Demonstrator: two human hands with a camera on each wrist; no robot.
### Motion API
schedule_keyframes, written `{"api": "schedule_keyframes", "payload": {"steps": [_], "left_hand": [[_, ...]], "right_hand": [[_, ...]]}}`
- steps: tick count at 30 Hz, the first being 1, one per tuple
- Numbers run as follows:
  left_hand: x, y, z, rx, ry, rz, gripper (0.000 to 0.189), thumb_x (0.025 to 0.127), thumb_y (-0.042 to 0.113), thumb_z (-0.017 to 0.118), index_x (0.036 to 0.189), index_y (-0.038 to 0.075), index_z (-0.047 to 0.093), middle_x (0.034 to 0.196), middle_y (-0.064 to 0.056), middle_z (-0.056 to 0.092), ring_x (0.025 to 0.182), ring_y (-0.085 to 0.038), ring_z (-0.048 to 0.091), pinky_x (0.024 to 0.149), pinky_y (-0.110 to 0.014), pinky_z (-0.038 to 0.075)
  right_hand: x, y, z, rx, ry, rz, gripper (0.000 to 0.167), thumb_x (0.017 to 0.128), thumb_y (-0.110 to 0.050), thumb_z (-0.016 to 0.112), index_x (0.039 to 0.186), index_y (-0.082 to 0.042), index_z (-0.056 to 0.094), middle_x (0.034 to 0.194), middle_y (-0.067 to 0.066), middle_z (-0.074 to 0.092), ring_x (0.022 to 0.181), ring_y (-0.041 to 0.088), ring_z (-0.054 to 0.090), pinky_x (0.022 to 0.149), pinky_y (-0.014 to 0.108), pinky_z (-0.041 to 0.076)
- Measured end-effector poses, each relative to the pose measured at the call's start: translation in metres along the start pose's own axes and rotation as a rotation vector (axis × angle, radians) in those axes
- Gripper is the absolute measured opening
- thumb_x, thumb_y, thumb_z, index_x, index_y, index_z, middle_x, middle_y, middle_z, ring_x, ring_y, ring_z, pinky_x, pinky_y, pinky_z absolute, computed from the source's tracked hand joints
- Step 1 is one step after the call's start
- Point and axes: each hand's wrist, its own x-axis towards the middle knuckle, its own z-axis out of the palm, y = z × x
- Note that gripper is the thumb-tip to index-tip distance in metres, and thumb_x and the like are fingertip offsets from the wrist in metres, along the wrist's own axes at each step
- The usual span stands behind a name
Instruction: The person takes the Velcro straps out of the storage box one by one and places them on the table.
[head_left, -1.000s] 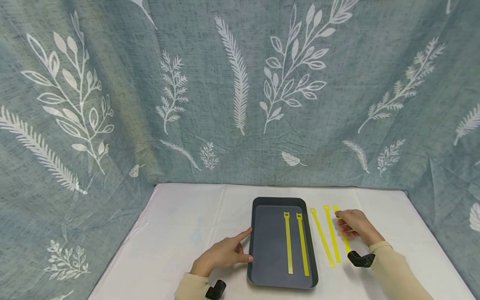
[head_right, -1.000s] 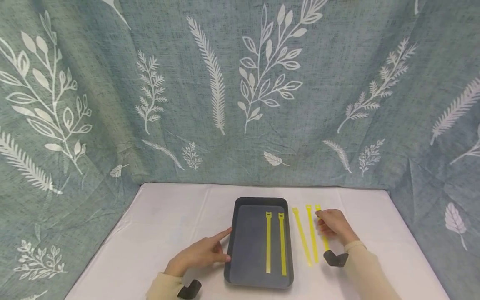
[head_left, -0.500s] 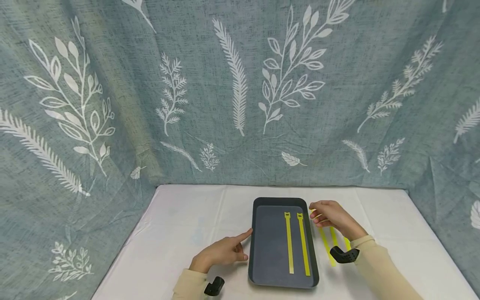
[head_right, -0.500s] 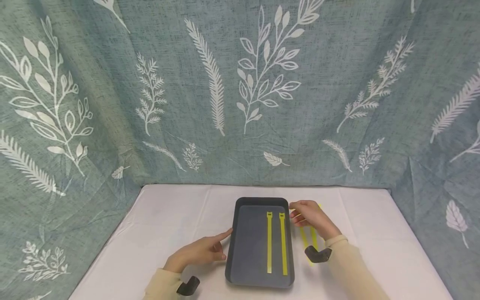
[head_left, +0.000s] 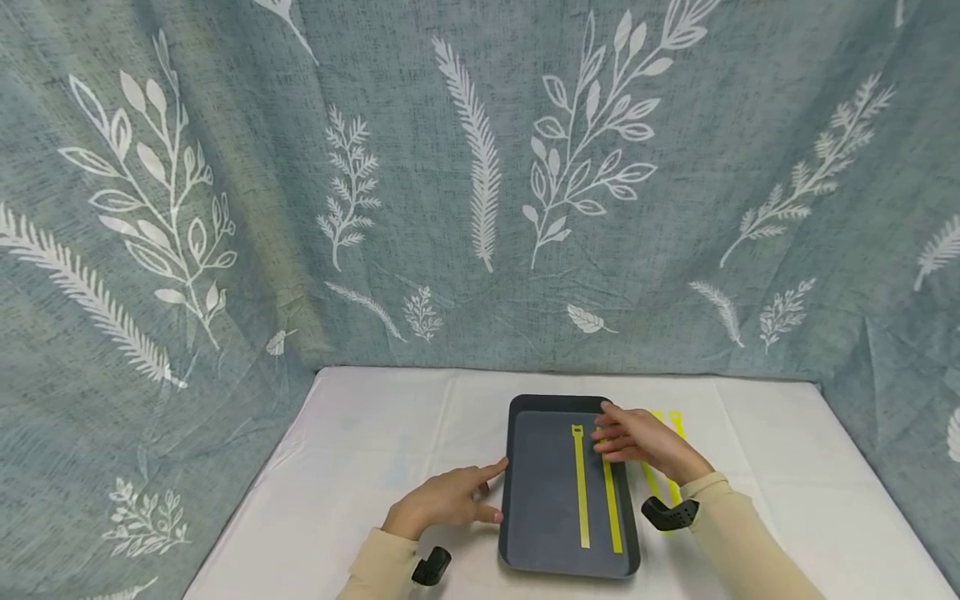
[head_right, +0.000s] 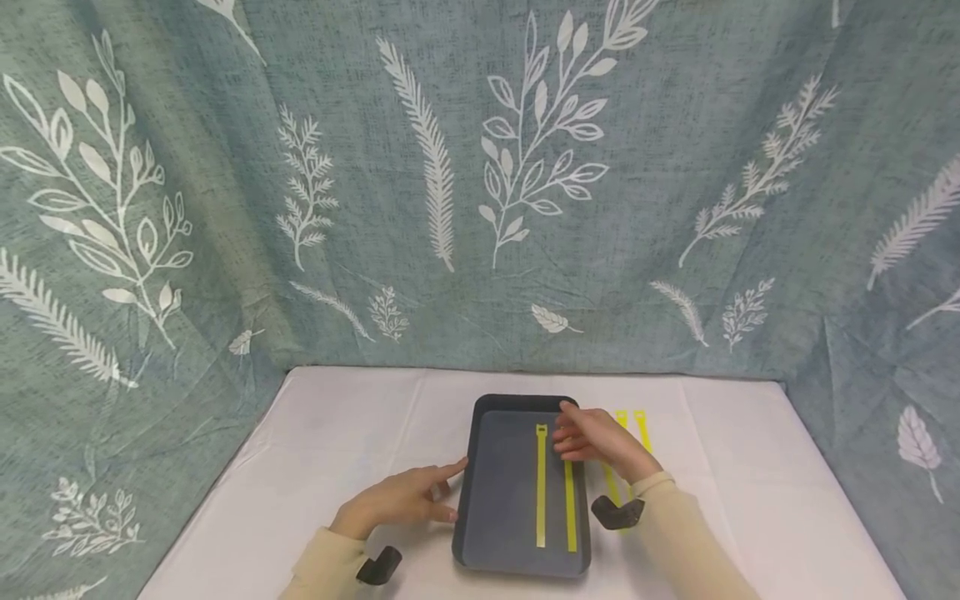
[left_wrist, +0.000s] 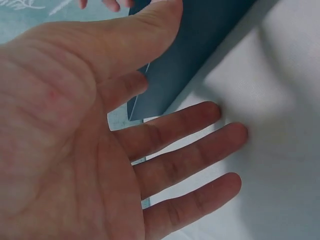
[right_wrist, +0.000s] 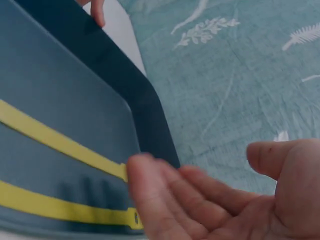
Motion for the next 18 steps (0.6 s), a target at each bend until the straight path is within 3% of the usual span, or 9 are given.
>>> {"api": "schedule_keyframes", "payload": {"steps": [3,7,18], "left_hand": [[0.000,0.003,-0.001,0.003,-0.001,-0.010,0.082,0.087,0.039,0.079,0.157,0.025,0.040,0.117,-0.006,0.069,0.107,-0.023,0.064,0.093,-0.047,0.050],[0.000,0.003,0.000,-0.002,-0.004,-0.013,0.082,0.087,0.040,0.079,0.157,0.024,0.040,0.118,-0.008,0.069,0.109,-0.025,0.065,0.094,-0.048,0.050],[0.001,0.001,0.002,0.019,0.013,-0.017,0.082,0.086,0.042,0.079,0.157,0.025,0.040,0.116,-0.007,0.069,0.108,-0.025,0.065,0.093,-0.047,0.051]], "right_hand": [[0.001,0.000,0.003,0.019,-0.042,0.023,0.085,0.105,-0.059,0.040,0.152,0.012,0.032,0.145,0.034,0.050,0.125,0.039,0.062,0.098,0.042,0.055],[0.003,0.004,0.006,0.030,-0.070,0.054,0.093,0.101,-0.067,0.041,0.153,0.010,0.031,0.144,0.035,0.050,0.119,0.036,0.066,0.097,0.045,0.055],[0.003,0.008,0.014,0.011,-0.135,0.120,0.090,0.102,-0.063,0.042,0.154,0.009,0.029,0.141,0.033,0.053,0.107,0.036,0.071,0.090,0.045,0.058]]}}
